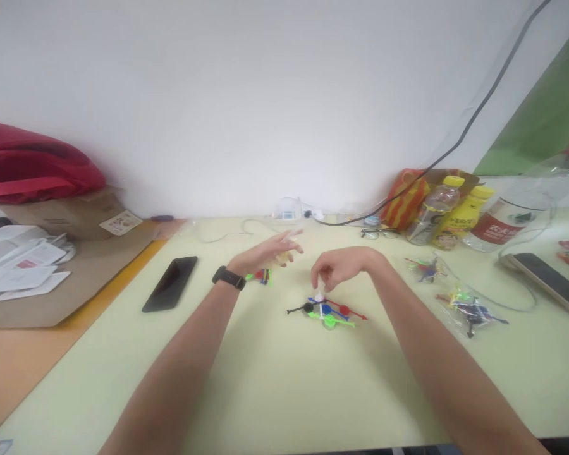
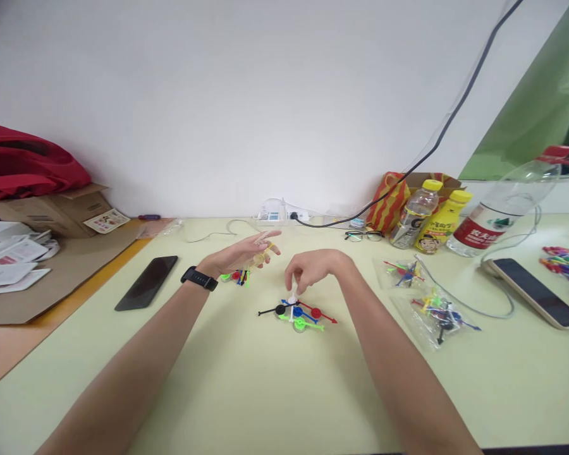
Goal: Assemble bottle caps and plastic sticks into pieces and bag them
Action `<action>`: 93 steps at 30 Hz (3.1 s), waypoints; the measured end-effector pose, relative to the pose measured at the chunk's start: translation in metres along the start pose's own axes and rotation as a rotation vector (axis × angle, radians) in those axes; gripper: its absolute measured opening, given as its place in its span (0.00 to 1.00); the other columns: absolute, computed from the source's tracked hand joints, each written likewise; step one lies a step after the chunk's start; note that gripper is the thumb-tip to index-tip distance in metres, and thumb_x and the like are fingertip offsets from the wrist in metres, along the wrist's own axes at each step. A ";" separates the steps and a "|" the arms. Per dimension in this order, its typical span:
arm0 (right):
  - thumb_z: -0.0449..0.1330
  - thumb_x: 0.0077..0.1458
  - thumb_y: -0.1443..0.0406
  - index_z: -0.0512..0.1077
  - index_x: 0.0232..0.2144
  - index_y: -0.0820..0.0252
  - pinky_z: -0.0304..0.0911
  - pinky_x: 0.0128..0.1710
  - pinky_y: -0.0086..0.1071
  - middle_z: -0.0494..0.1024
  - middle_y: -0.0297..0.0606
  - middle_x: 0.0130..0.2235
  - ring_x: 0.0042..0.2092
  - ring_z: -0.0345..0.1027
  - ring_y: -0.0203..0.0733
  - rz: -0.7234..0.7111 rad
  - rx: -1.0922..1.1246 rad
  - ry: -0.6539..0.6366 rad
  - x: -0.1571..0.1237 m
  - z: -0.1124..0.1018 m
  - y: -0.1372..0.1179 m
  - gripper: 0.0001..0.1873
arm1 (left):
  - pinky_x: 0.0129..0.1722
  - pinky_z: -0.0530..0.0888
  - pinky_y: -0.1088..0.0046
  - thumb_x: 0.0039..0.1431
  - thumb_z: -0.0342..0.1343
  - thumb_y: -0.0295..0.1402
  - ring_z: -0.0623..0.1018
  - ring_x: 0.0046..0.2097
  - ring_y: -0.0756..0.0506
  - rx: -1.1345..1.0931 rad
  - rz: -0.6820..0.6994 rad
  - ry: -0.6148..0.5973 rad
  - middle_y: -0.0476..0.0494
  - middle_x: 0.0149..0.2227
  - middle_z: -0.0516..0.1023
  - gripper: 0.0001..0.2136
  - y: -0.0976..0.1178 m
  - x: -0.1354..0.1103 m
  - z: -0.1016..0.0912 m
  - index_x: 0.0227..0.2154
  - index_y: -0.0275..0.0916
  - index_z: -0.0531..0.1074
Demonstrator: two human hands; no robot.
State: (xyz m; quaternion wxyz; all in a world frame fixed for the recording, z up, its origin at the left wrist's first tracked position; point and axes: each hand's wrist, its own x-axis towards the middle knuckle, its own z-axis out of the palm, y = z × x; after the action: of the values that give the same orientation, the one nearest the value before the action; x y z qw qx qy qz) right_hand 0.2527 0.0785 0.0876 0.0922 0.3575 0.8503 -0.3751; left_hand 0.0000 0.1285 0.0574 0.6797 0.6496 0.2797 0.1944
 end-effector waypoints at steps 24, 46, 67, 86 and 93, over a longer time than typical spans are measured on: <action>0.59 0.58 0.51 0.77 0.30 0.60 0.64 0.32 0.33 0.81 0.44 0.34 0.32 0.73 0.44 0.388 0.162 0.575 -0.015 -0.002 0.063 0.18 | 0.44 0.70 0.66 0.71 0.52 0.45 0.77 0.47 0.42 -0.275 0.015 -0.143 0.31 0.59 0.71 0.29 0.000 -0.007 -0.006 0.71 0.47 0.55; 0.71 0.48 0.57 0.81 0.34 0.60 0.74 0.45 0.36 0.82 0.41 0.35 0.38 0.76 0.41 -0.148 0.772 1.159 -0.043 -0.023 0.031 0.14 | 0.42 0.71 0.69 0.71 0.52 0.47 0.76 0.46 0.44 -0.158 -0.040 -0.166 0.31 0.58 0.72 0.29 -0.002 -0.008 -0.001 0.71 0.47 0.56; 0.67 0.50 0.63 0.81 0.37 0.61 0.64 0.28 0.30 0.81 0.38 0.28 0.29 0.72 0.39 0.013 0.415 1.055 -0.020 -0.016 0.008 0.11 | 0.46 0.70 0.66 0.69 0.55 0.47 0.75 0.48 0.42 -0.010 0.033 -0.207 0.31 0.58 0.72 0.31 0.012 -0.005 0.015 0.71 0.46 0.57; 0.70 0.48 0.58 0.80 0.32 0.62 0.57 0.25 0.28 0.84 0.41 0.31 0.31 0.72 0.41 -0.010 0.384 1.014 -0.023 -0.017 -0.004 0.13 | 0.45 0.70 0.65 0.68 0.55 0.49 0.75 0.46 0.42 -0.071 0.075 -0.231 0.30 0.58 0.73 0.30 0.005 0.001 0.023 0.68 0.44 0.61; 0.70 0.48 0.59 0.82 0.29 0.62 0.62 0.28 0.29 0.84 0.40 0.31 0.33 0.74 0.42 -0.014 0.291 0.984 -0.019 -0.016 -0.001 0.11 | 0.47 0.70 0.65 0.68 0.54 0.49 0.75 0.47 0.42 -0.034 0.070 -0.274 0.31 0.58 0.72 0.30 0.008 0.001 0.025 0.69 0.46 0.59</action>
State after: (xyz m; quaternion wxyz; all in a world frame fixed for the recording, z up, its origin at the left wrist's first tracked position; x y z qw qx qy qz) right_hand 0.2673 0.0792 0.1080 -0.3724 0.4950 0.7343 -0.2775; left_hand 0.0179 0.1106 0.0650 0.7152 0.6678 0.1582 0.1320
